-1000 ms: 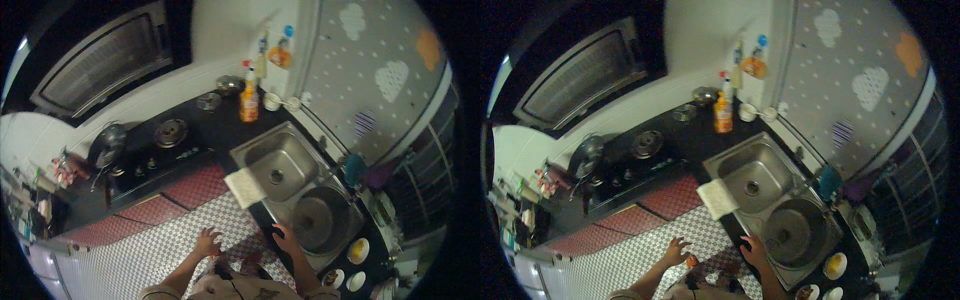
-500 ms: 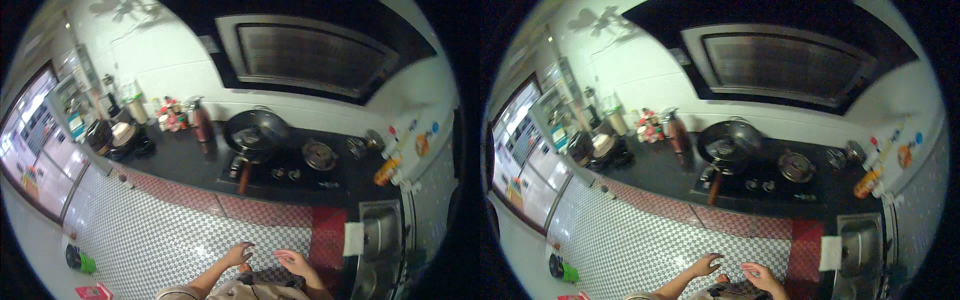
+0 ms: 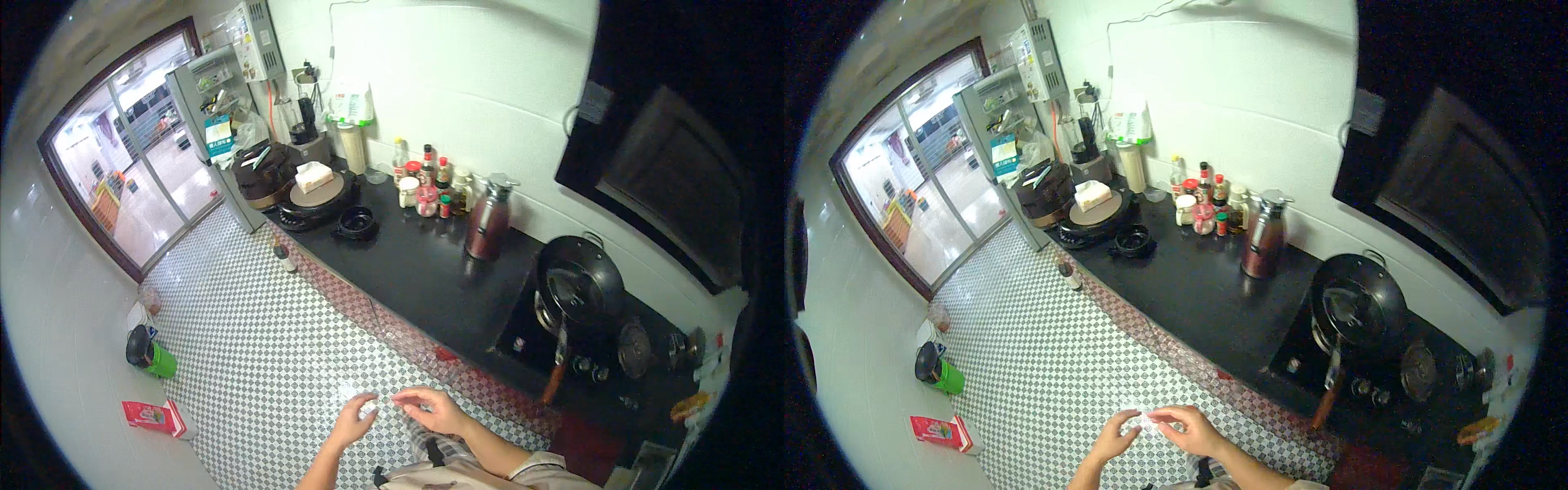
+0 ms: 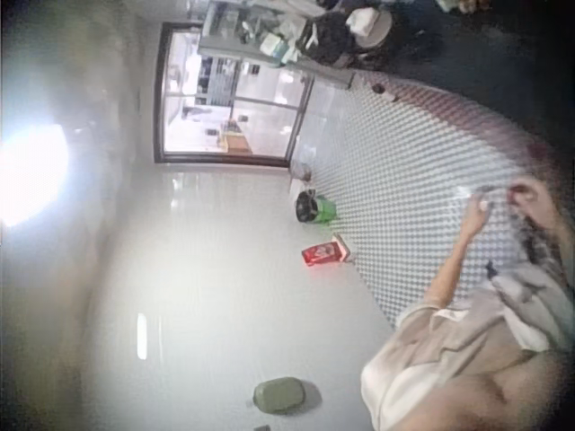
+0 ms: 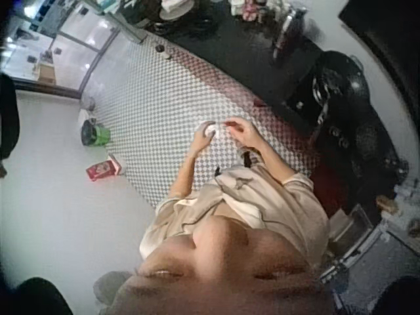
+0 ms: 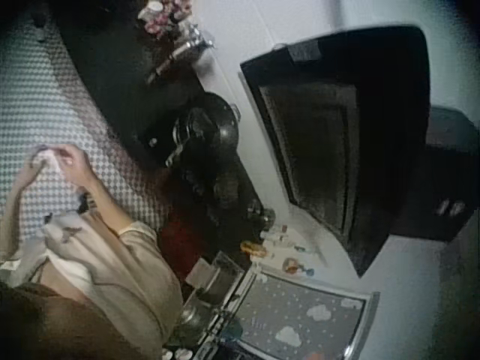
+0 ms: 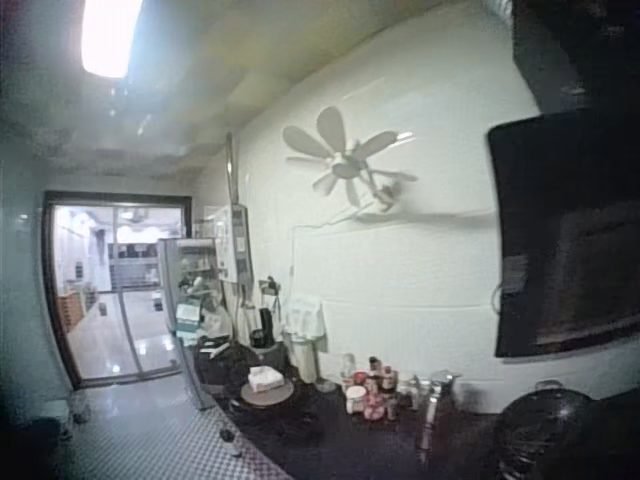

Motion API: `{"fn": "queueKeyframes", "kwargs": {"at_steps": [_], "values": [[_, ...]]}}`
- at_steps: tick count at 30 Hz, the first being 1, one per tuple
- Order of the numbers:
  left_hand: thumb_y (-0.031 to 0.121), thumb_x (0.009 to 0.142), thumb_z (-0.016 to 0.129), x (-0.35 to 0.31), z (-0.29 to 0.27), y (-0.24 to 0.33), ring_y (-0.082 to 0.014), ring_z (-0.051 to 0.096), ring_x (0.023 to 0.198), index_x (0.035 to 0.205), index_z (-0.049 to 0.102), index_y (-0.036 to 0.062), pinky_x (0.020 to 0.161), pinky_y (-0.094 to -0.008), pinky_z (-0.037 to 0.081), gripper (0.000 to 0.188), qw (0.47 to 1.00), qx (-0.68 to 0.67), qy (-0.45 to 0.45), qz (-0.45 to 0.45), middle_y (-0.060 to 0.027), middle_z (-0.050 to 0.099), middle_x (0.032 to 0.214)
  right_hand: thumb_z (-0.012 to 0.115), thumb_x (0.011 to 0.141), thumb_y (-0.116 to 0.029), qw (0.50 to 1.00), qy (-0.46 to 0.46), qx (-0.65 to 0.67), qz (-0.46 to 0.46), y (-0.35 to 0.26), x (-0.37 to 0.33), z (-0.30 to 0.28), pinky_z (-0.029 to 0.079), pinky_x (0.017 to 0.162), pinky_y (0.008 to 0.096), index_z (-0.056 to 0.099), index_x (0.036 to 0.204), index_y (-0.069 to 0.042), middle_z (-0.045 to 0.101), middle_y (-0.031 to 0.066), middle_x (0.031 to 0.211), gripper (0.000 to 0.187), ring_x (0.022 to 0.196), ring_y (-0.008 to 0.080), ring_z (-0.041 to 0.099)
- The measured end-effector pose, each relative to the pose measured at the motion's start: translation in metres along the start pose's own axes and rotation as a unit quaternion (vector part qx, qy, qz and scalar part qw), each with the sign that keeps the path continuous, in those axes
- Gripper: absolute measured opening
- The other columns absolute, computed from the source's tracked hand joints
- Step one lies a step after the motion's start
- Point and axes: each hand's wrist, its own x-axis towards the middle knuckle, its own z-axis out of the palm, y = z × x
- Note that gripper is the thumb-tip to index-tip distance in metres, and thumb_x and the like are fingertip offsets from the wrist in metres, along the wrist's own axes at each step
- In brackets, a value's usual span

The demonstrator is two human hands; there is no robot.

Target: The person moves containers and bowls around the kitchen counter, then washes a bowl and a small plate under running water at the sink. They rinse the items and place them on the counter.

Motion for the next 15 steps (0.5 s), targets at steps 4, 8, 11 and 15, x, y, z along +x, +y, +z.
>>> {"fn": "queueKeyframes", "kwargs": {"at_steps": [4, 8, 11, 15], "values": [[0.014, 0.076, 0.062, 0.062, -0.065, -0.044, -0.0298, 0.052, 0.105, 0.107, 0.057, 0.0058, 0.091, -0.0357, 0.040, 0.033, 0.998, 0.022, 0.037, -0.044, -0.0152, 0.057, 0.109, 0.053, 0.083, 0.001, 1.000, -0.008, 0.002, 0.009, 0.013, 0.107, -0.014, 0.047, 0.084, 0.0275, 0.057, 0.108, 0.000, 0.060, 0.0104, 0.104, 0.025, 0.097, 0.0166, 0.058], [0.015, 0.076, 0.062, 0.122, -0.131, -0.065, -0.0290, 0.052, 0.105, 0.106, 0.058, 0.0058, 0.091, -0.0347, 0.040, 0.032, 0.994, 0.035, 0.067, -0.078, -0.0152, 0.057, 0.109, 0.055, 0.083, -0.002, 1.000, 0.002, 0.028, -0.014, 0.027, 0.211, -0.016, 0.047, 0.084, 0.0274, 0.057, 0.108, -0.002, 0.059, 0.0091, 0.104, 0.025, 0.097, 0.0160, 0.058], [0.013, 0.076, 0.062, 0.170, -0.185, -0.084, -0.0281, 0.051, 0.106, 0.106, 0.058, 0.0060, 0.092, -0.0345, 0.039, 0.032, 0.986, 0.002, 0.106, -0.128, -0.0148, 0.056, 0.110, 0.056, 0.083, -0.003, 0.999, -0.047, -0.003, -0.008, 0.028, 0.293, -0.013, 0.047, 0.084, 0.0273, 0.057, 0.108, -0.002, 0.058, 0.0087, 0.105, 0.025, 0.096, 0.0154, 0.057], [0.012, 0.075, 0.063, 0.230, -0.241, -0.152, -0.0279, 0.051, 0.106, 0.106, 0.058, 0.0061, 0.092, -0.0344, 0.039, 0.033, 0.986, -0.022, 0.135, -0.098, -0.0140, 0.057, 0.109, 0.058, 0.082, -0.006, 0.998, -0.051, -0.046, -0.006, 0.033, 0.390, -0.016, 0.047, 0.083, 0.0281, 0.057, 0.110, -0.003, 0.057, 0.0088, 0.106, 0.028, 0.095, 0.0152, 0.057]]}}
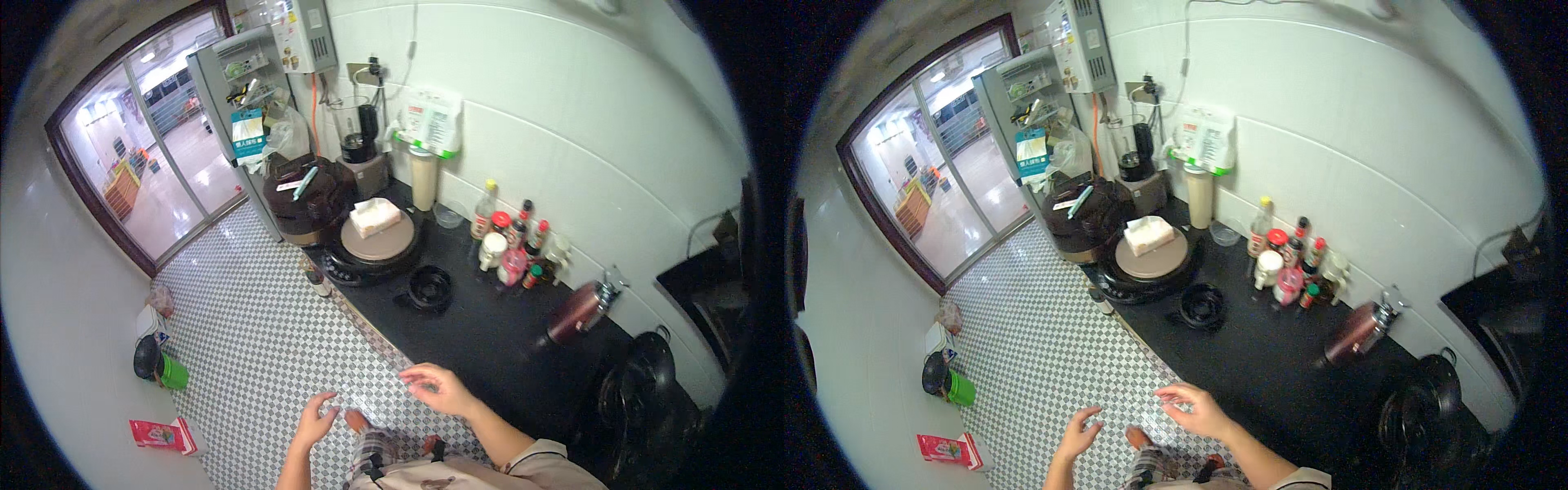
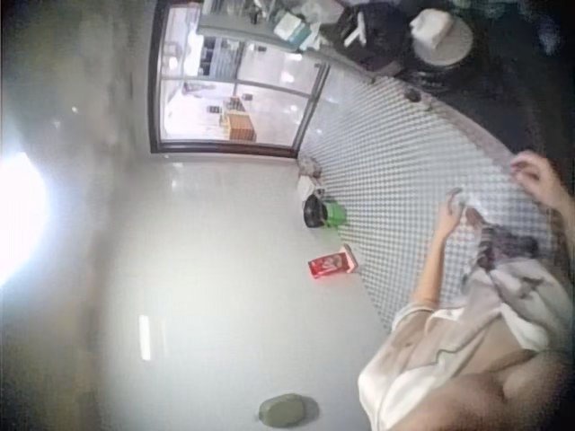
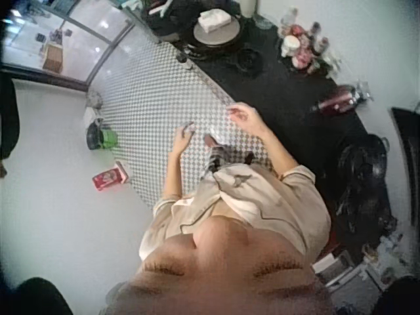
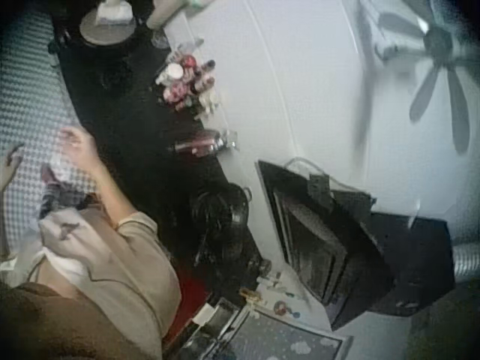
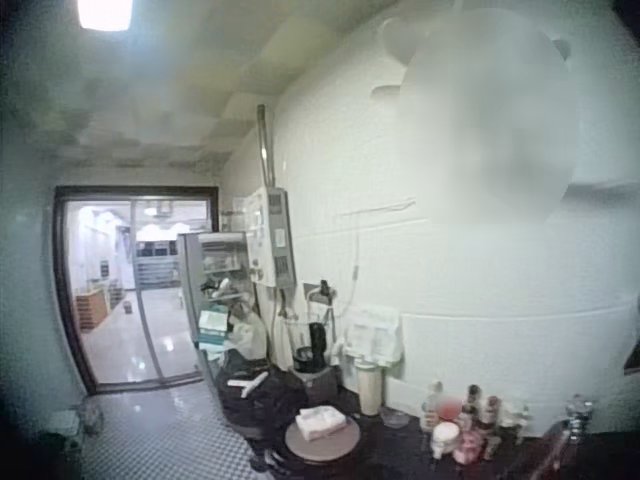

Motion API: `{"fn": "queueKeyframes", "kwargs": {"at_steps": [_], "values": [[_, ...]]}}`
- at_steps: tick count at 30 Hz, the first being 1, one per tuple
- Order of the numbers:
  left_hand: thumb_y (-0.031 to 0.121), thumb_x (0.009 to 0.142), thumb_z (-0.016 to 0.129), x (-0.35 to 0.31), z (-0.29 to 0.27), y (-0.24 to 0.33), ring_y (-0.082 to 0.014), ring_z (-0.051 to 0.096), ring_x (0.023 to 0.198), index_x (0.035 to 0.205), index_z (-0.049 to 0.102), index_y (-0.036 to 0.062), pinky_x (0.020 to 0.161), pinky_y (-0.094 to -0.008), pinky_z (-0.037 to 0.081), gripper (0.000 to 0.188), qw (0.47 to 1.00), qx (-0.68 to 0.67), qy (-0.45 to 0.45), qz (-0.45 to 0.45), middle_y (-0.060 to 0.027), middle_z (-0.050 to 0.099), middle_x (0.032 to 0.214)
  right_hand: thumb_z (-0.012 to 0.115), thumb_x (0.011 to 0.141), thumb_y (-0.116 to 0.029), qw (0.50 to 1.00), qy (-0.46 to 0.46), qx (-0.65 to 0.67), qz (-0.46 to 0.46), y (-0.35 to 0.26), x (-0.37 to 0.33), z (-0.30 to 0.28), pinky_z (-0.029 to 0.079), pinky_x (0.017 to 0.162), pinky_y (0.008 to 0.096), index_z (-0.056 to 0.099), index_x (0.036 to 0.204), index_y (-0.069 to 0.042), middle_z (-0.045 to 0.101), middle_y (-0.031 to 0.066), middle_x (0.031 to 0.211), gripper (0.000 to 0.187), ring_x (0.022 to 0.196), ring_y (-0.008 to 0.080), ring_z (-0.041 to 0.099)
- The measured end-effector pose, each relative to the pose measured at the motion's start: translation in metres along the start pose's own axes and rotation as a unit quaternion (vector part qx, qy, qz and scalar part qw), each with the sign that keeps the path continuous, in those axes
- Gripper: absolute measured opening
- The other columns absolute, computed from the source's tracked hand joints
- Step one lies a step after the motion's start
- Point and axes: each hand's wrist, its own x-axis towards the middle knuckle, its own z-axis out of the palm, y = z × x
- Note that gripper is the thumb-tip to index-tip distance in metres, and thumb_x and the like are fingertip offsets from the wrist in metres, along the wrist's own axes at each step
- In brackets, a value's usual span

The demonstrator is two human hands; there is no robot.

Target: The person moves containers and bowls around the kitchen counter, then washes a bowl and a small plate under running water at the sink. They rinse the items and place them on the counter.

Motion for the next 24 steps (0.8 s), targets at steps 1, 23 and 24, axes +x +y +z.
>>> {"fn": "queueKeyframes", "kwargs": {"at_steps": [1, 23, 24], "values": [[0.012, 0.075, 0.063, 0.022, -0.013, -0.008, -0.0280, 0.051, 0.106, 0.107, 0.058, 0.0060, 0.092, -0.0345, 0.039, 0.033, 1.000, 0.014, -0.002, 0.006, -0.0143, 0.057, 0.109, 0.057, 0.082, -0.001, 1.000, 0.014, -0.015, 0.003, 0.001, 0.023, -0.003, 0.047, 0.083, 0.0275, 0.057, 0.108, -0.001, 0.056, 0.0094, 0.106, 0.026, 0.095, 0.0155, 0.057], [-0.004, 0.081, 0.055, 0.494, -0.227, 0.020, -0.0149, 0.054, 0.097, 0.103, 0.057, 0.0003, 0.082, -0.0258, 0.044, 0.023, 0.980, -0.154, -0.005, 0.125, -0.0071, 0.057, 0.104, 0.056, 0.083, -0.005, 0.946, 0.314, -0.076, -0.027, 0.037, 0.421, -0.073, 0.046, 0.075, 0.0249, 0.055, 0.107, -0.004, 0.059, 0.0058, 0.102, 0.025, 0.088, 0.0116, 0.057], [-0.003, 0.081, 0.055, 0.509, -0.236, 0.022, -0.0144, 0.054, 0.095, 0.103, 0.057, 0.0003, 0.080, -0.0254, 0.044, 0.022, 0.978, -0.163, 0.003, 0.131, -0.0068, 0.057, 0.102, 0.056, 0.083, -0.005, 0.946, 0.316, -0.060, -0.032, 0.037, 0.434, -0.077, 0.046, 0.075, 0.0250, 0.055, 0.107, -0.004, 0.059, 0.0057, 0.102, 0.025, 0.088, 0.0114, 0.057]]}}
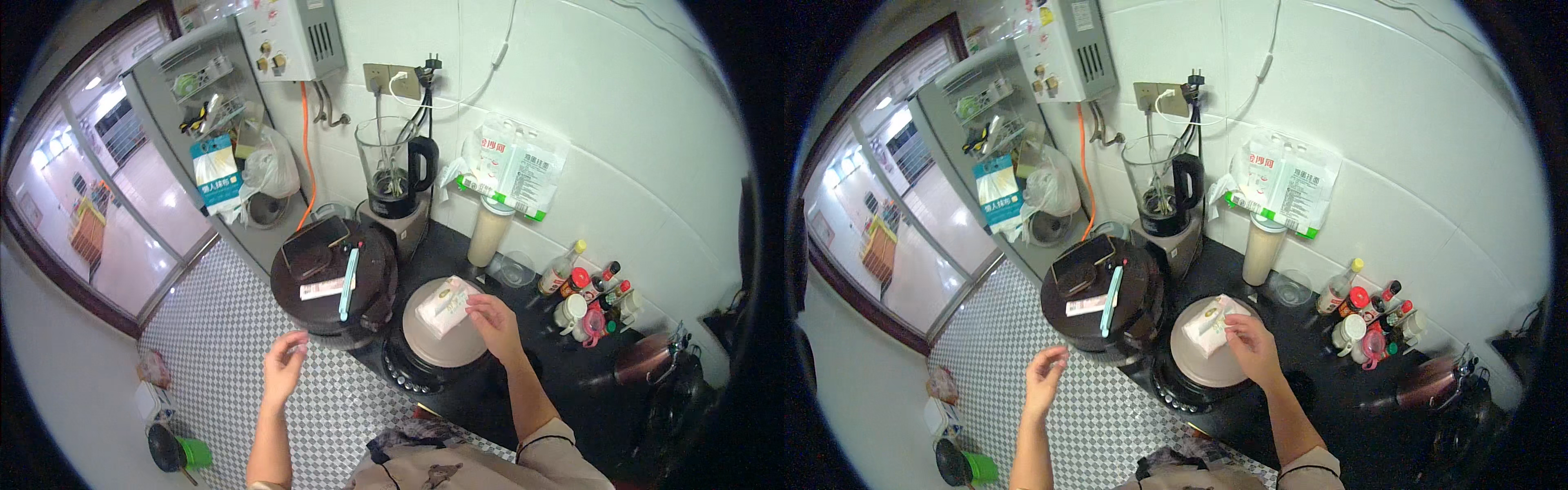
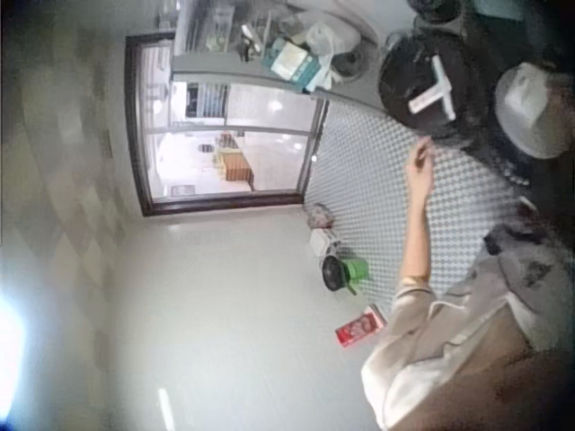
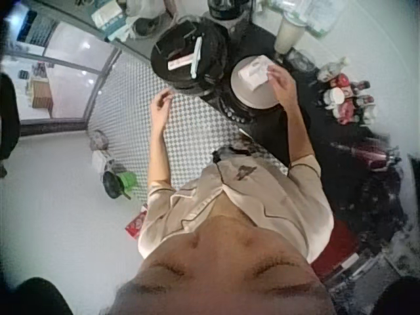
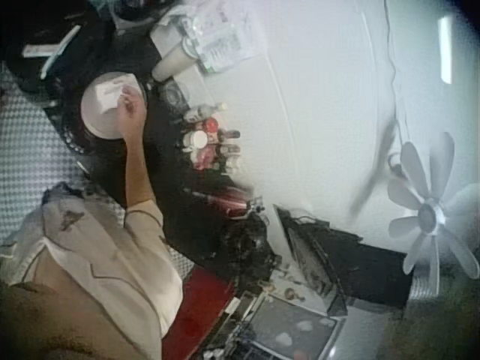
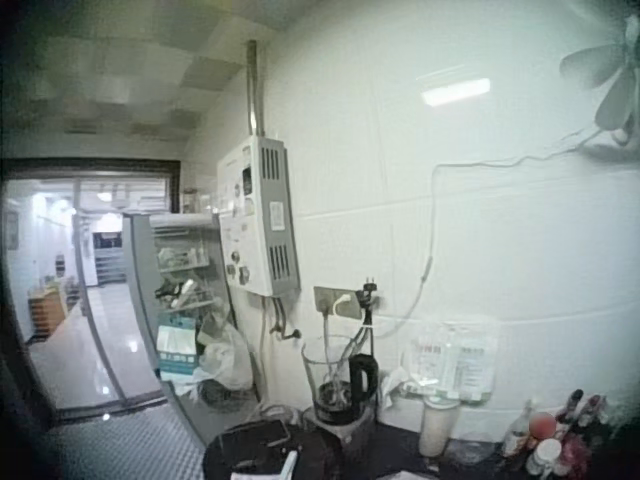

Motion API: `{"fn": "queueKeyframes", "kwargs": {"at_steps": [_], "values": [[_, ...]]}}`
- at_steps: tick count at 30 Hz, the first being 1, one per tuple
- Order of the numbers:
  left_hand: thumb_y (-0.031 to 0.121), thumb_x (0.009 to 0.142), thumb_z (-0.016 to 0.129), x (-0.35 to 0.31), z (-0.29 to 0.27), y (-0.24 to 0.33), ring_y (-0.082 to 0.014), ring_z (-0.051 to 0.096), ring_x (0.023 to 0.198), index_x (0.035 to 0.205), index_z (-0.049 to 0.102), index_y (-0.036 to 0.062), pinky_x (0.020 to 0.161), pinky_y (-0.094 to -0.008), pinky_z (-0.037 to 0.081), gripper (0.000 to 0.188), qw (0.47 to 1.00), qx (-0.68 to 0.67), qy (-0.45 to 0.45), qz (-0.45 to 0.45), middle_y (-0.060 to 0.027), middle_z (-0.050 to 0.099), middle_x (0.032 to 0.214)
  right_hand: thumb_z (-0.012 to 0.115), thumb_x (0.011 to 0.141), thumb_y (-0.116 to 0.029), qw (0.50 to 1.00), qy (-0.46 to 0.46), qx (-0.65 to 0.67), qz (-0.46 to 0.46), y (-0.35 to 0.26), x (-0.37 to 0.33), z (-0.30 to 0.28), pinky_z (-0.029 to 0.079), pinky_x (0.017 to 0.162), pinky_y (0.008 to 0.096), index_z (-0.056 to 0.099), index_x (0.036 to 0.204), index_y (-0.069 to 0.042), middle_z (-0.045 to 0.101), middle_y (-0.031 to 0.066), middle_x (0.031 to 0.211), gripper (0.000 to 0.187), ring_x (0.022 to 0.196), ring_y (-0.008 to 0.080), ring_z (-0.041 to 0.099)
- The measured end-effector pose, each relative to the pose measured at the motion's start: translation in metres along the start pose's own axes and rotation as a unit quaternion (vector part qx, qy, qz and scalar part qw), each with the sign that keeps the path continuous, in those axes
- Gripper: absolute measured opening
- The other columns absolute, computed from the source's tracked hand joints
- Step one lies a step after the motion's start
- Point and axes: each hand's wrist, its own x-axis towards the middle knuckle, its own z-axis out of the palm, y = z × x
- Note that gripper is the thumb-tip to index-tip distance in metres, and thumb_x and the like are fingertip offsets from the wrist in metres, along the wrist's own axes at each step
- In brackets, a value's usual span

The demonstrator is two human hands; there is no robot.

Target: The person moves containers and bowls around the kitchen counter, then washes a bowl and a small plate under running water at the sink. They rinse the items and place them on the counter.

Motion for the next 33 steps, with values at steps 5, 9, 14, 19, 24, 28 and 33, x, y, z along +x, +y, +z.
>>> {"fn": "queueKeyframes", "kwargs": {"at_steps": [5, 9, 14, 19, 24, 28, 33], "values": [[0.004, 0.083, 0.057, 0.084, -0.039, -0.008, -0.0102, 0.054, 0.086, 0.099, 0.060, 0.0027, 0.075, -0.0226, 0.043, 0.016, 0.998, -0.006, 0.062, -0.022, -0.0045, 0.059, 0.097, 0.054, 0.082, 0.000, 0.995, -0.016, 0.074, 0.071, 0.012, 0.037, 0.042, 0.046, 0.077, 0.0258, 0.053, 0.108, -0.001, 0.058, 0.0061, 0.101, 0.026, 0.090, 0.0131, 0.056], [0.011, 0.086, 0.056, 0.156, -0.066, -0.027, -0.0080, 0.054, 0.081, 0.100, 0.059, 0.0031, 0.066, -0.0211, 0.041, 0.017, 0.997, 0.020, 0.068, -0.043, -0.0013, 0.060, 0.092, 0.057, 0.083, -0.009, 0.992, -0.058, 0.095, 0.053, 0.058, 0.024, 0.085, 0.045, 0.072, 0.0246, 0.050, 0.112, -0.003, 0.057, 0.0043, 0.096, 0.030, 0.084, 0.0118, 0.057], [0.017, 0.088, 0.054, 0.247, -0.087, -0.083, -0.0097, 0.053, 0.087, 0.103, 0.058, 0.0014, 0.075, -0.0225, 0.041, 0.022, 0.994, 0.069, -0.007, -0.081, -0.0031, 0.060, 0.095, 0.059, 0.085, -0.023, 0.952, -0.047, 0.094, 0.288, 0.057, 0.023, 0.129, 0.045, 0.067, 0.0229, 0.052, 0.108, 0.000, 0.059, 0.0054, 0.090, 0.033, 0.077, 0.0101, 0.056], [0.025, 0.089, 0.052, 0.306, -0.078, -0.135, -0.0139, 0.051, 0.097, 0.111, 0.054, -0.0005, 0.085, -0.0255, 0.039, 0.034, 0.962, 0.118, -0.204, -0.135, -0.0070, 0.058, 0.104, 0.065, 0.078, -0.041, 0.899, -0.058, 0.038, 0.432, 0.065, 0.015, 0.180, 0.043, 0.060, 0.0239, 0.061, 0.097, 0.001, 0.061, 0.0055, 0.085, 0.047, 0.074, 0.0097, 0.053], [0.029, 0.090, 0.050, 0.336, -0.065, -0.134, -0.0172, 0.050, 0.100, 0.116, 0.051, -0.0017, 0.088, -0.0272, 0.037, 0.040, 0.912, 0.011, -0.368, -0.180, -0.0095, 0.056, 0.109, 0.065, 0.080, -0.031, 0.874, 0.039, 0.132, 0.466, 0.052, 0.009, 0.222, 0.045, 0.072, 0.0251, 0.055, 0.109, 0.002, 0.060, 0.0080, 0.098, 0.046, 0.084, 0.0123, 0.055], [0.026, 0.090, 0.050, 0.343, -0.059, -0.125, -0.0148, 0.047, 0.105, 0.119, 0.050, -0.0010, 0.090, -0.0260, 0.036, 0.040, 0.925, 0.048, -0.340, -0.163, -0.0075, 0.054, 0.113, 0.065, 0.081, -0.026, 0.884, 0.112, 0.151, 0.428, 0.060, -0.006, 0.240, 0.046, 0.073, 0.0259, 0.054, 0.109, 0.000, 0.060, 0.0067, 0.099, 0.040, 0.087, 0.0123, 0.055], [0.026, 0.091, 0.049, 0.345, -0.069, -0.136, -0.0160, 0.049, 0.103, 0.119, 0.051, 0.0027, 0.087, -0.0267, 0.038, 0.037, 0.941, 0.022, -0.291, -0.171, -0.0070, 0.055, 0.114, 0.063, 0.083, -0.020, 0.900, 0.149, 0.033, 0.409, 0.065, -0.040, 0.212, 0.046, 0.068, 0.0233, 0.057, 0.103, -0.005, 0.061, 0.0009, 0.089, 0.026, 0.079, 0.0088, 0.056]]}}
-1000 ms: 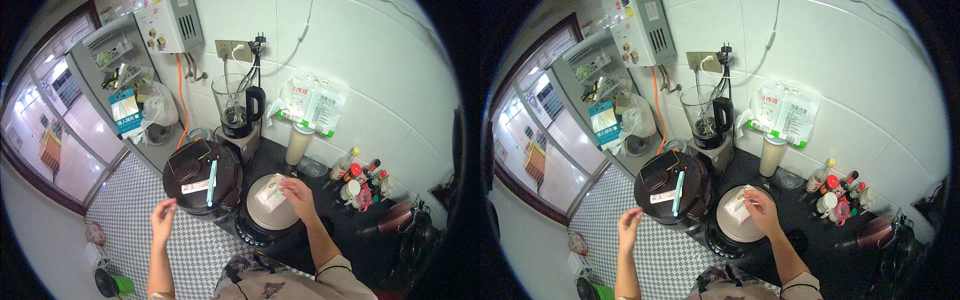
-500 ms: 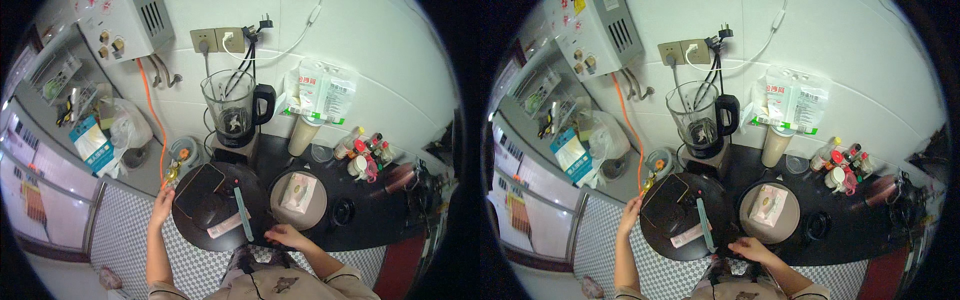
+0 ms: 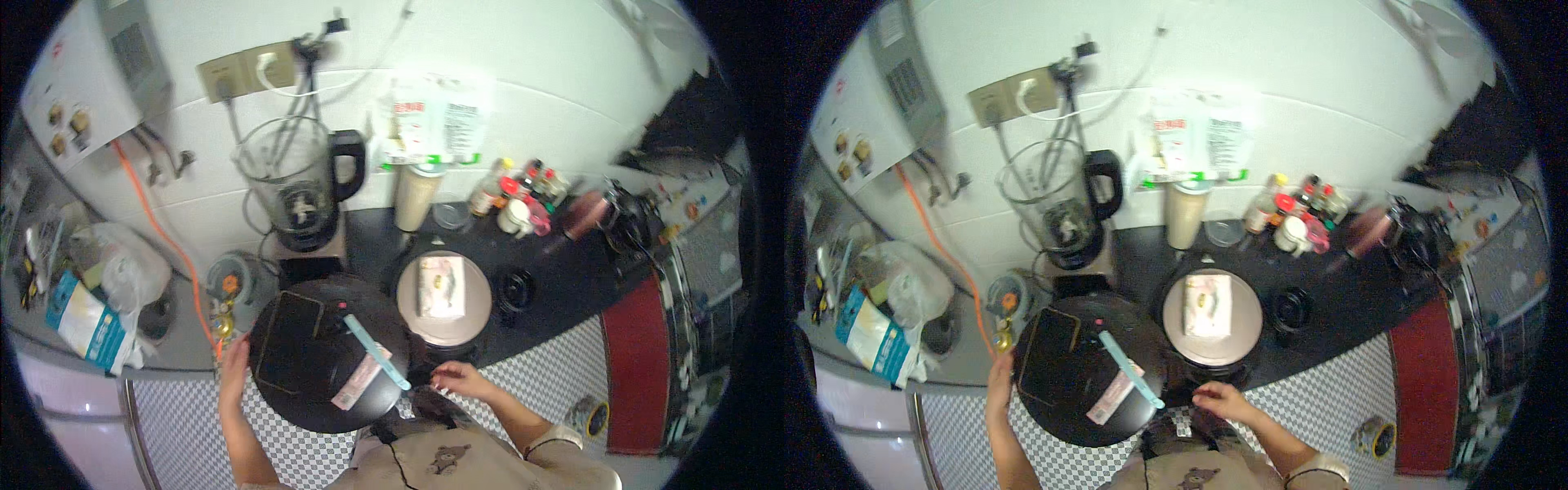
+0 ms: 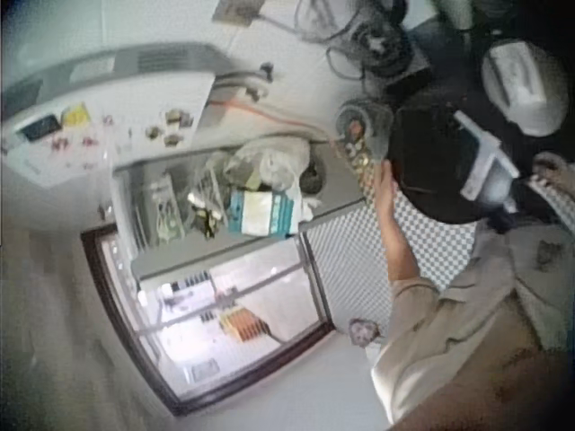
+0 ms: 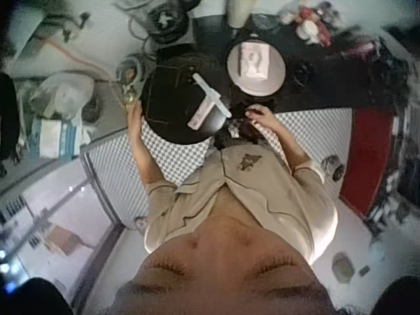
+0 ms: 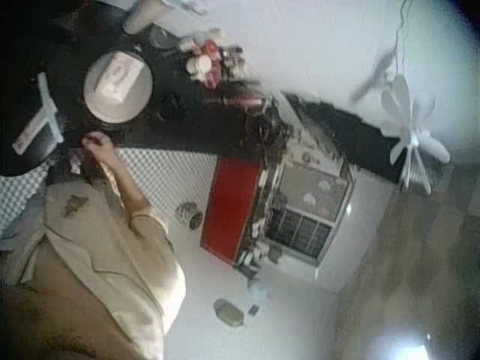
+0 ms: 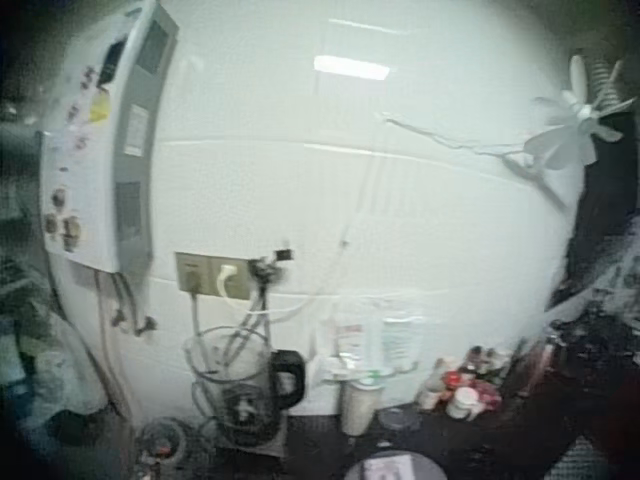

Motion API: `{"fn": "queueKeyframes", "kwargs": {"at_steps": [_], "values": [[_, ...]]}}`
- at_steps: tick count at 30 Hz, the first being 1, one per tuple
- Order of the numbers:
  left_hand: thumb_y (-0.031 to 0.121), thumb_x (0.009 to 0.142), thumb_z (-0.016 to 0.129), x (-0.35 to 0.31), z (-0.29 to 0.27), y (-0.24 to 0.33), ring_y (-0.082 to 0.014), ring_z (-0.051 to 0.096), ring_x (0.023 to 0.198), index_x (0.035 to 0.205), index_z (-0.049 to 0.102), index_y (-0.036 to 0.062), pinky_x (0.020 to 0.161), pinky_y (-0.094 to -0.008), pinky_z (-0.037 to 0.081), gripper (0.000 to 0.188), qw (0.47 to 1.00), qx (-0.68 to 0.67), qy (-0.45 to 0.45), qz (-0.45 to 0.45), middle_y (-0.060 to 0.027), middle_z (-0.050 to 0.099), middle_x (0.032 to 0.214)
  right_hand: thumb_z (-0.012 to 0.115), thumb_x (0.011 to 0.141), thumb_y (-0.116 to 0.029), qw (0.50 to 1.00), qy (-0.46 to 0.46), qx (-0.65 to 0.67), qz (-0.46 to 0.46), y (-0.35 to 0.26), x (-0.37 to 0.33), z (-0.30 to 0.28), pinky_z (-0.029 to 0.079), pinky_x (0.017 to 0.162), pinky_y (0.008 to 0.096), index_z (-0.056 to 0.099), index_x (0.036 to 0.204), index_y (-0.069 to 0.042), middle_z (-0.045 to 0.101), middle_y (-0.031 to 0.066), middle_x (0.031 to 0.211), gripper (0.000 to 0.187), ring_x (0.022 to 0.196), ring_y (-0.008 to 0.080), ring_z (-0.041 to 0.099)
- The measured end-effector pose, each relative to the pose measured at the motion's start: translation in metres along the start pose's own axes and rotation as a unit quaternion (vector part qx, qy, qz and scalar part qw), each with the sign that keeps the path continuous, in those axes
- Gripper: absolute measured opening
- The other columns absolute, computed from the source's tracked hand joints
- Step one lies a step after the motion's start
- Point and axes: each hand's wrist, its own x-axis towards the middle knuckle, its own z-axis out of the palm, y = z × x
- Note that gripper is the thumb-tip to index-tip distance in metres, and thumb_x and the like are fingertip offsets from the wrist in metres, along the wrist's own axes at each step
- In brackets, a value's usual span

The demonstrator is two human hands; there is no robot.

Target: The person moves containers and bowls around the kitchen counter, then washes a bowl and a small plate under running water at the sink. They rinse the items and place them on the counter.

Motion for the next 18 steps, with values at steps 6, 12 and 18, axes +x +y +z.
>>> {"fn": "queueKeyframes", "kwargs": {"at_steps": [6, 12, 18], "values": [[0.023, 0.088, 0.052, -0.047, -0.002, 0.029, -0.0173, 0.054, 0.088, 0.106, 0.054, 0.0011, 0.075, -0.0271, 0.043, 0.029, 0.973, -0.104, 0.104, 0.178, -0.0100, 0.056, 0.098, 0.059, 0.083, -0.014, 0.956, 0.288, 0.055, 0.006, 0.061, -0.018, -0.095, 0.047, 0.059, 0.0238, 0.053, 0.100, -0.005, 0.059, 0.0032, 0.083, 0.020, 0.069, 0.0109, 0.057], [0.044, 0.079, 0.061, -0.112, 0.023, 0.058, -0.0245, 0.051, 0.091, 0.108, 0.053, 0.0019, 0.082, -0.0371, 0.041, 0.051, 0.932, -0.193, -0.108, 0.286, -0.0133, 0.053, 0.100, 0.066, 0.075, -0.037, 0.840, 0.419, 0.322, 0.119, 0.092, 0.007, -0.175, 0.052, 0.067, 0.0395, 0.025, 0.130, -0.011, 0.038, 0.0168, 0.121, 0.074, 0.091, 0.0298, 0.054], [0.035, 0.082, 0.055, -0.178, 0.135, 0.116, -0.0260, 0.050, 0.086, 0.098, 0.054, -0.0034, 0.079, -0.0360, 0.040, 0.041, 0.914, -0.174, -0.219, 0.294, -0.0167, 0.054, 0.094, 0.065, 0.070, -0.044, 0.805, 0.484, 0.304, 0.159, 0.101, 0.067, -0.244, 0.040, 0.083, 0.0521, 0.020, 0.135, -0.013, 0.035, 0.0168, 0.129, 0.085, 0.109, 0.0370, 0.043]]}}
